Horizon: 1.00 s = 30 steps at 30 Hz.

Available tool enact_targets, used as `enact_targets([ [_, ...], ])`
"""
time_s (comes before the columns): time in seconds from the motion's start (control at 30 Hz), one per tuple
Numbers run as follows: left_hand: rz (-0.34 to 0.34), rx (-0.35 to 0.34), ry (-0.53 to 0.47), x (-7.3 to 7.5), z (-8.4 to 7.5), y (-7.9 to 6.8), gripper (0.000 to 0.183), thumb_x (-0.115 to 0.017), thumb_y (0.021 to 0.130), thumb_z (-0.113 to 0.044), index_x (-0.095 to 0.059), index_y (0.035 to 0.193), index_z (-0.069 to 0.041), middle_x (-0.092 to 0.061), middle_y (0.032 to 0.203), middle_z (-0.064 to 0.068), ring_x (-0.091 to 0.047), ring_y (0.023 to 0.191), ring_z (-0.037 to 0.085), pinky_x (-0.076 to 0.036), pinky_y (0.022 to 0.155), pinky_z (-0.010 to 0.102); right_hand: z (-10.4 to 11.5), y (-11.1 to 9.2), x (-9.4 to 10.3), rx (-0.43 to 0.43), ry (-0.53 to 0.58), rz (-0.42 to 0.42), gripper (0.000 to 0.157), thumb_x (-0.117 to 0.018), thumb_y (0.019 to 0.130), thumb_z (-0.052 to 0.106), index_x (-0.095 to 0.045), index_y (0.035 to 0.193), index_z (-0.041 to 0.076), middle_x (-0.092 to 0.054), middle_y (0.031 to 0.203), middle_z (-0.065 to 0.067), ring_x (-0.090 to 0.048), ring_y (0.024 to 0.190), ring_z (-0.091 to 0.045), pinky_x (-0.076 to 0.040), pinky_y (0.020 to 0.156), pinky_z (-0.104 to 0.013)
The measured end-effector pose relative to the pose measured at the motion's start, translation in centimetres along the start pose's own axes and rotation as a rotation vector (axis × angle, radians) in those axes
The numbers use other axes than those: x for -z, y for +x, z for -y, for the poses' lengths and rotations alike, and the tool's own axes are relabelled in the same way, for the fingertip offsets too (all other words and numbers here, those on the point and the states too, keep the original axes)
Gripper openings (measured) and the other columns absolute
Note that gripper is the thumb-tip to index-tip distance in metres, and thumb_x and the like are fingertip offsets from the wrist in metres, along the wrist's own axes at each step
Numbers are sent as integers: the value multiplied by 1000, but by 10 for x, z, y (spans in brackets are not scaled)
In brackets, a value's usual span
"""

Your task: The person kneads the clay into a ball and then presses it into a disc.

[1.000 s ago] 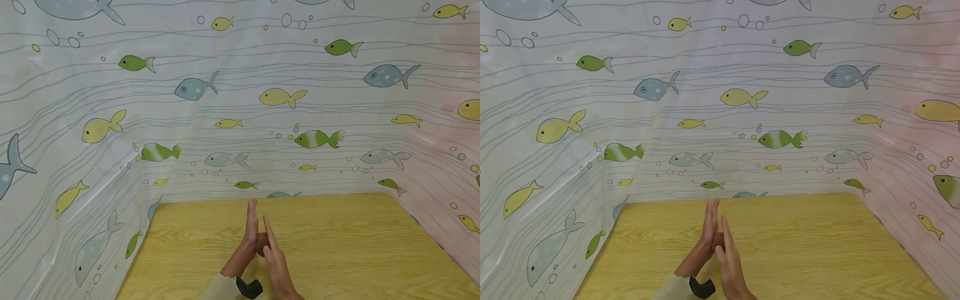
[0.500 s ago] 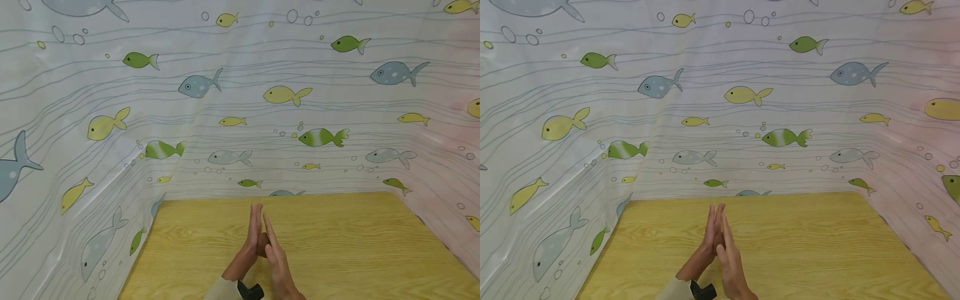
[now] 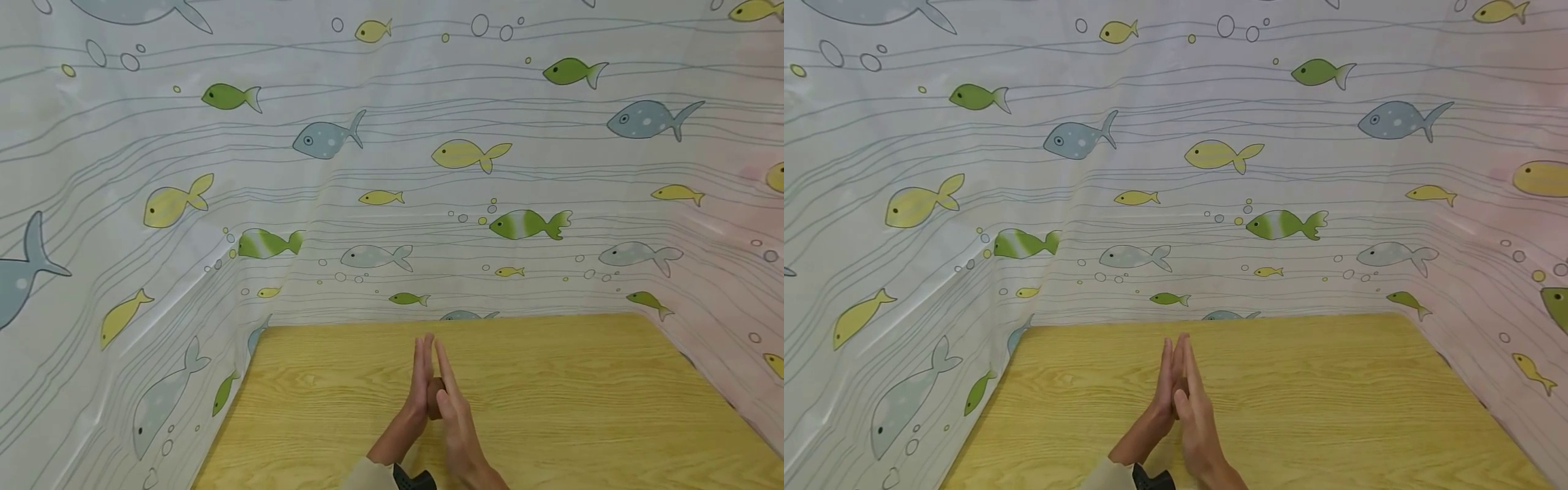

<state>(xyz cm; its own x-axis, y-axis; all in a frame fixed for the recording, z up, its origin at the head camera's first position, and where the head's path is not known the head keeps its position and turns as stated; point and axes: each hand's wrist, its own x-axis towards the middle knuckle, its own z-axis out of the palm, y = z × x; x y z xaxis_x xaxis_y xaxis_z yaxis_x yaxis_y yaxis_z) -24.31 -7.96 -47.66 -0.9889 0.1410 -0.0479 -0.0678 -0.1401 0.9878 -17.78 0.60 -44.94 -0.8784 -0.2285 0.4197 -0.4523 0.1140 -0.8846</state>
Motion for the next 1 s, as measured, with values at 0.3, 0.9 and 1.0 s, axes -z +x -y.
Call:
enact_targets([
  [0.3, 22, 23, -1, -3, 4, -1, 58, -2, 92, -58, -5, 144, -34, 6, 154, -3, -26, 132, 28, 0, 109, 57, -6, 7, 4, 2, 32, -14, 50, -15, 98, 16, -5, 146, 22, -41, 62, -15, -37, 57, -20, -37, 55, -26],
  [0.9, 27, 57, 48, -10, 4, 0, 62, 3, 89, -62, -13, 143, -35, -3, 153, -9, 9, 142, 23, 9, 107, 61, 1, 25, 14, -5, 45, -22, 52, -19, 97, 14, -6, 146, 22, -30, 47, -25, -27, 35, -14, -30, 37, -25],
  [1.0, 15, 58, 40, -11, 2, -1, 62, 1, 89, -63, -14, 143, -36, -5, 153, -9, 6, 143, 23, 6, 108, 61, 11, 28, 14, -39, 49, -35, 52, -21, 97, 13, -7, 145, 27, -28, 47, -23, -28, 36, -13, -32, 38, -25],
])
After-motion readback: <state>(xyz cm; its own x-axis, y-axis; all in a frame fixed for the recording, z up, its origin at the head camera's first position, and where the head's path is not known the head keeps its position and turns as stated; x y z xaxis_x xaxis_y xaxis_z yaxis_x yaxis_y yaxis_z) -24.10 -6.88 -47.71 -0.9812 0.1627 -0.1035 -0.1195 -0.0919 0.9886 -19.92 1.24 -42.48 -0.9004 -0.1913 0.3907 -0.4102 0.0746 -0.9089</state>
